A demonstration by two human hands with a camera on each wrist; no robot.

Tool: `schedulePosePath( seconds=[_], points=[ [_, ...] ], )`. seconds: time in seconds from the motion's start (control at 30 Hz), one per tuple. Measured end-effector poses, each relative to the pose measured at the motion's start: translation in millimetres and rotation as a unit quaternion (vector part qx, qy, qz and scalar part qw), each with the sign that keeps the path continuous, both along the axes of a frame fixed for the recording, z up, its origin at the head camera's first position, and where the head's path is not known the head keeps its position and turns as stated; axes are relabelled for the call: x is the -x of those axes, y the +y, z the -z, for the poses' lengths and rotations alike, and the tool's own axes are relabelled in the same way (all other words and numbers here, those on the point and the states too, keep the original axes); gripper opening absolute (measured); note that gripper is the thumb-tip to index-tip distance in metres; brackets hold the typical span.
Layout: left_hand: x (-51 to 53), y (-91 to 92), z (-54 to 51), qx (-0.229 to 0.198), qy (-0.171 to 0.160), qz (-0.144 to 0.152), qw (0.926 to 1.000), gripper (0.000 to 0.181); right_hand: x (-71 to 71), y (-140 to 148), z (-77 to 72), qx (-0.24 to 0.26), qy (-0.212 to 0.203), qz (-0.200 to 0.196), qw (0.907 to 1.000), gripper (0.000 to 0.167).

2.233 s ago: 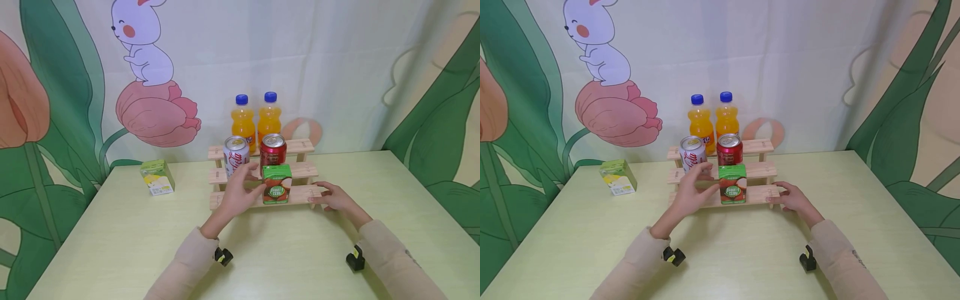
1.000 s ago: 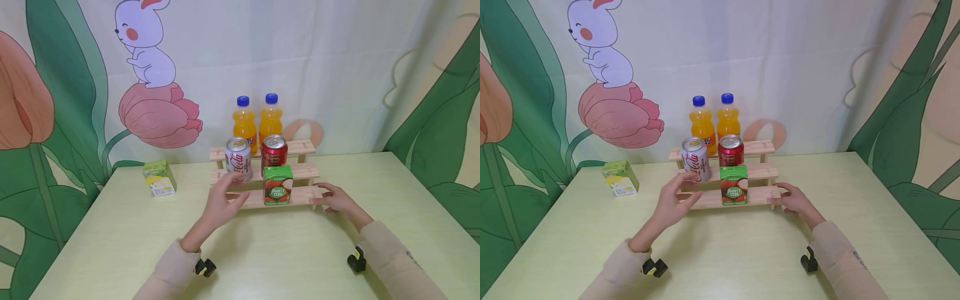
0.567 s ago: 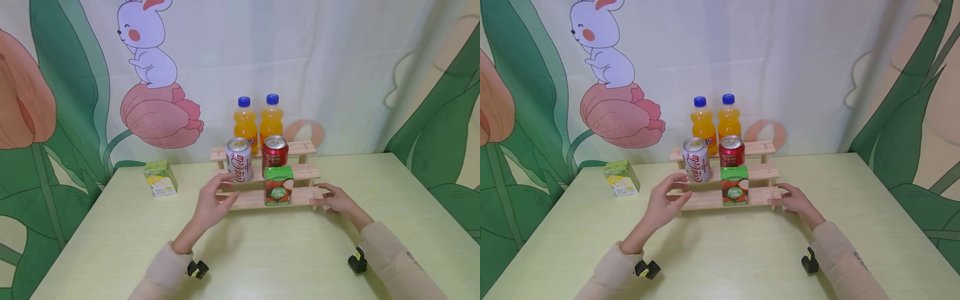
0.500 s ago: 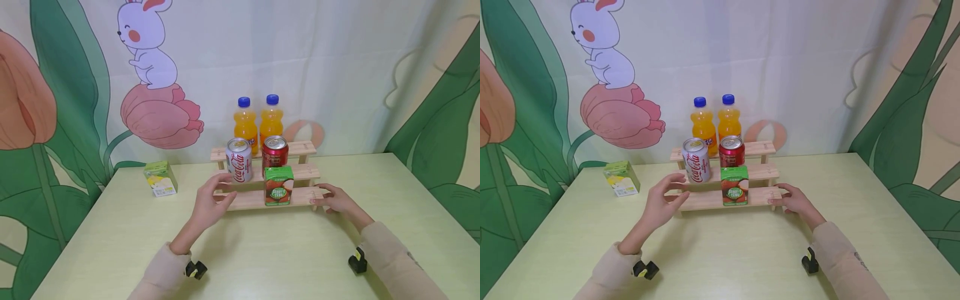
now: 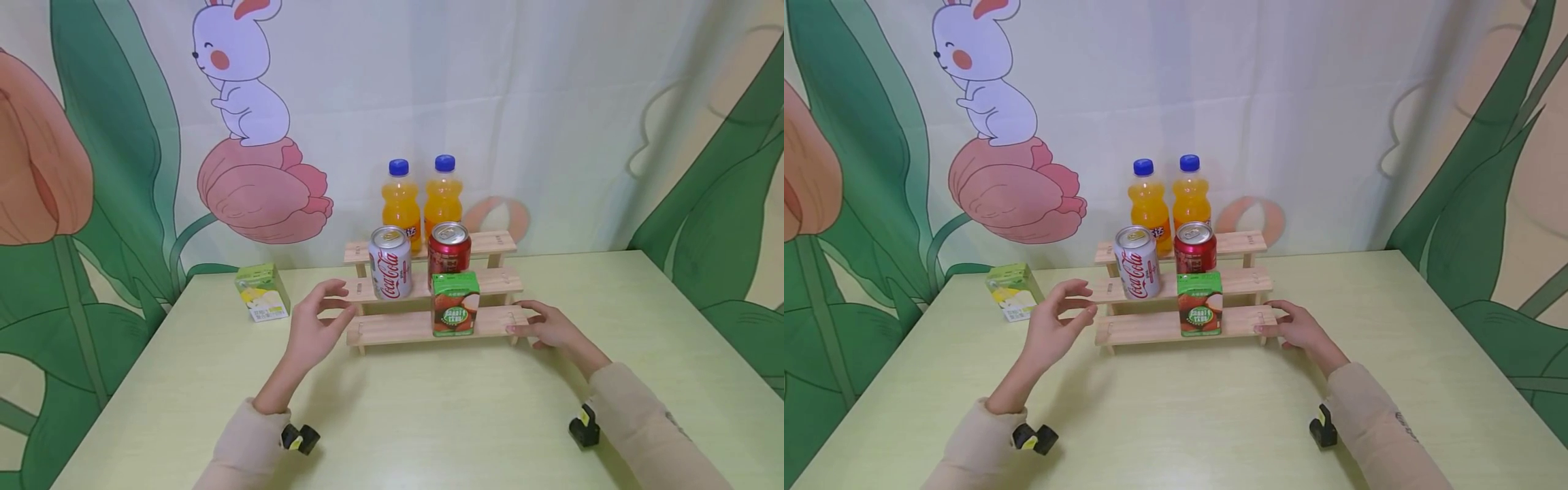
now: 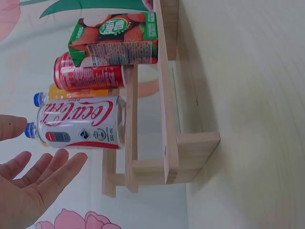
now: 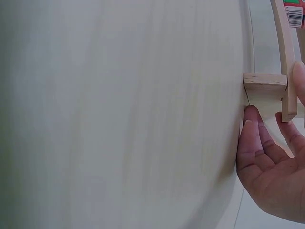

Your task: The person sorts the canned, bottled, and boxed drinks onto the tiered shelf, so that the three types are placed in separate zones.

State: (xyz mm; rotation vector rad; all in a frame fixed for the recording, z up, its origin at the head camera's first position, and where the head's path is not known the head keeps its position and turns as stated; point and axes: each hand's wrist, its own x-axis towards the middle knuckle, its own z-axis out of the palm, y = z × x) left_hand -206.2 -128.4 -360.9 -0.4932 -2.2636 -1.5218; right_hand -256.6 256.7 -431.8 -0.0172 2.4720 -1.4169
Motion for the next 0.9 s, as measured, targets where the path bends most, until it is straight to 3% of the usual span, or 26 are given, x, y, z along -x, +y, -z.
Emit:
schedulePosePath(
  seconds=[0.13,0.3,0.4,0.6,0.77,0.9],
  points=[
    [-8.2,-2.1,-12.0,-0.001,-0.018,-0.018,0.9997,0.035,-0.5,-1,0.5,-0.005,0.0,0.003,1.0,0.073],
    [8.5,-14.3,6.4,-0.037,-0.047,-0.041,0.9974,0.037,0.9,1,1.4,-0.006,-0.002,0.006,1.0,0.076],
    [17.0,-22.0,15.7,-0.028,-0.053,-0.066,0.996,0.038,1.2,1,1.6,-0.006,-0.001,0.006,1.0,0.076],
    [24.0,-36.1,23.6,-0.007,-0.042,-0.117,0.9922,0.039,0.2,0,1.4,-0.002,0.001,0.004,1.0,0.073],
    [28.6,-48.4,27.8,-0.02,-0.07,-0.151,0.9859,0.042,-0.1,0,0.6,0.003,-0.002,0.005,1.0,0.073],
    [31.6,-56.1,30.8,-0.038,-0.061,-0.181,0.9808,0.044,0.7,0,0.8,0.003,-0.003,0.006,1.0,0.074]
  ],
)
